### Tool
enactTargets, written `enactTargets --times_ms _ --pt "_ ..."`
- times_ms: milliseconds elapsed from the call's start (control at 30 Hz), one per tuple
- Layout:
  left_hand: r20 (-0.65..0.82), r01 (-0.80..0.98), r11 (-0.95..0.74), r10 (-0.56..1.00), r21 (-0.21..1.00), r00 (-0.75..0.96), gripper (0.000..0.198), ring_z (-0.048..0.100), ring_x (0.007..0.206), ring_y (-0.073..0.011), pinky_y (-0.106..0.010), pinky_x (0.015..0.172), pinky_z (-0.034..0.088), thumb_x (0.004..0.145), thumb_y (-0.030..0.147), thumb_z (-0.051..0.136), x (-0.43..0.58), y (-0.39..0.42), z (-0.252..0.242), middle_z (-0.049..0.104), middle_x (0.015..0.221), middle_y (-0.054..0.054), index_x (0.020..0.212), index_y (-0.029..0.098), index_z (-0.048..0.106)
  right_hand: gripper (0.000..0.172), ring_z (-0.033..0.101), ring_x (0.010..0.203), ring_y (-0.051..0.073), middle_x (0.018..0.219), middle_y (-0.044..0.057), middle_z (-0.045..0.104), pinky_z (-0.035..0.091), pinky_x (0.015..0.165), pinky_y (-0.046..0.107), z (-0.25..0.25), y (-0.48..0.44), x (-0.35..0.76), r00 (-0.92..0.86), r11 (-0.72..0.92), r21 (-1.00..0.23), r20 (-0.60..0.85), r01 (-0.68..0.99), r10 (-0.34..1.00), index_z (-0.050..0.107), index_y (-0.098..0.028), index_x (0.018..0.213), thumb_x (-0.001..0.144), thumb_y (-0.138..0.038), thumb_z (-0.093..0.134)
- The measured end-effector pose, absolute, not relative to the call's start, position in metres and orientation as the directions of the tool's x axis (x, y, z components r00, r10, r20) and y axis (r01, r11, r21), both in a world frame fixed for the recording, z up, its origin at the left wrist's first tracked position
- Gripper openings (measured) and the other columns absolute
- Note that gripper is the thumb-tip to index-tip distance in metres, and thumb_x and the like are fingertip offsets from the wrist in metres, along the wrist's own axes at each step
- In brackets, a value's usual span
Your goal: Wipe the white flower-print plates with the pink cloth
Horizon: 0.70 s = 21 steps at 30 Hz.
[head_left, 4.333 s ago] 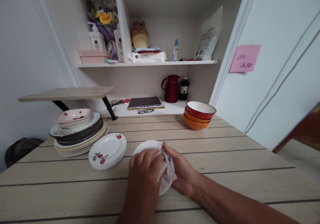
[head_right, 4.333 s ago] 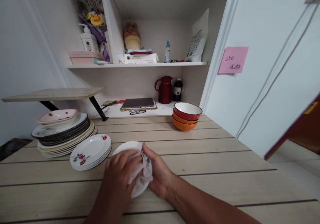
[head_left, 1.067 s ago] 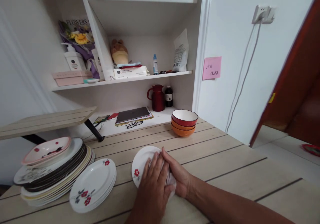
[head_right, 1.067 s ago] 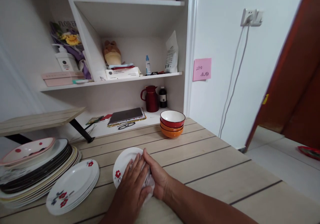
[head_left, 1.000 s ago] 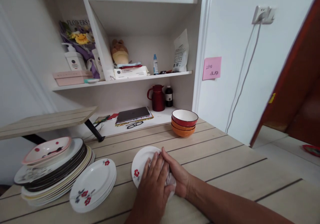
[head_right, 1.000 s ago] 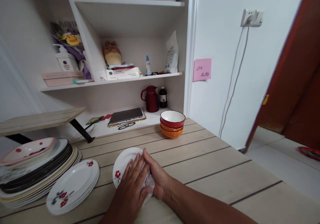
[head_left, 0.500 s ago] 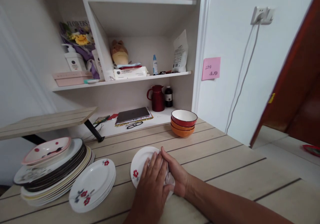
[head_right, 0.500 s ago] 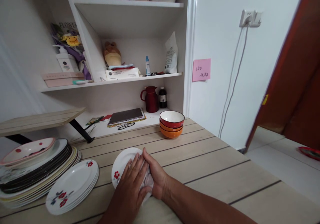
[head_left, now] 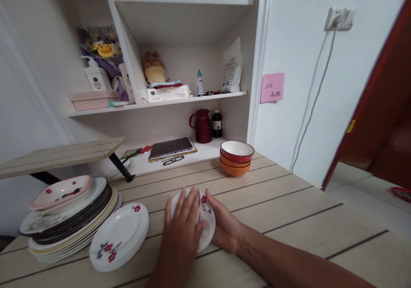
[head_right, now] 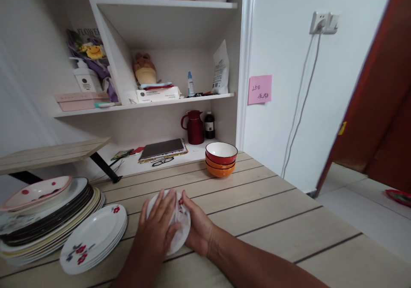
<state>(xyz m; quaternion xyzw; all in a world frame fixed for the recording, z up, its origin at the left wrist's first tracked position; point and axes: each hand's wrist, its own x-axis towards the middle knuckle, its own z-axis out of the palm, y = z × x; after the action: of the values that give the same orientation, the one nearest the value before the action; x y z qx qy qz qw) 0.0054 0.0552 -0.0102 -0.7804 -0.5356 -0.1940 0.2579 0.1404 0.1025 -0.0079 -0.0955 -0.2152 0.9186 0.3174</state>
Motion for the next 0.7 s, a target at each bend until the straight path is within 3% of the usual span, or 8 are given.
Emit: enactTargets --times_ms 133,233,500,700 --pt "0.629 0.992 -0.090 0.767 -0.085 0.124 0.051 0.037 0.135 -0.0313 -0.061 0.106 0.024 0.093 0.036 0.038 -0.008 0.061 -0.012 0.043 0.146 -0.010 0.142 0.020 0.038 0.055 0.065 0.099 0.025 0.104 0.013 0.072 0.039 0.099 0.041 -0.008 0.103 0.136 -0.802 -0.707 -0.471 0.001 -0.528 0.598 0.062 -0.011 0.115 0.088 -0.057 0.048" --pt "0.624 0.999 -0.032 0.781 -0.003 0.027 0.051 0.037 0.135 -0.0319 -0.061 0.104 0.029 0.093 0.037 0.037 -0.010 0.062 -0.017 0.044 0.145 -0.011 0.142 0.022 0.038 0.055 0.065 0.100 0.024 0.107 0.013 0.071 0.039 0.098 0.039 -0.010 0.103 0.136 -0.807 -0.704 -0.476 0.022 -0.528 0.590 0.061 -0.011 0.117 0.089 -0.056 0.047" --pt "0.700 0.959 -0.238 0.711 0.157 0.062 0.052 0.043 0.130 -0.0292 -0.050 0.101 0.041 0.092 0.036 0.041 -0.015 0.071 -0.032 0.049 0.140 -0.014 0.141 0.020 0.040 0.051 0.066 0.094 0.020 0.099 0.011 0.073 0.040 0.096 0.033 -0.007 0.100 0.137 -0.785 -0.690 -0.478 -0.001 -0.544 0.620 0.063 -0.009 0.115 0.089 -0.052 0.051" --pt "0.558 0.869 -0.225 0.827 0.441 -0.068 0.050 0.051 0.121 -0.0256 -0.046 0.099 0.044 0.090 0.036 0.042 -0.017 0.067 -0.020 0.053 0.131 -0.012 0.139 0.024 0.043 0.037 0.068 0.082 0.020 0.088 0.010 0.074 0.041 0.095 0.035 -0.006 0.097 0.139 -0.757 -0.640 -0.545 -0.014 -0.542 0.653 0.066 -0.008 0.104 0.080 -0.037 0.067"
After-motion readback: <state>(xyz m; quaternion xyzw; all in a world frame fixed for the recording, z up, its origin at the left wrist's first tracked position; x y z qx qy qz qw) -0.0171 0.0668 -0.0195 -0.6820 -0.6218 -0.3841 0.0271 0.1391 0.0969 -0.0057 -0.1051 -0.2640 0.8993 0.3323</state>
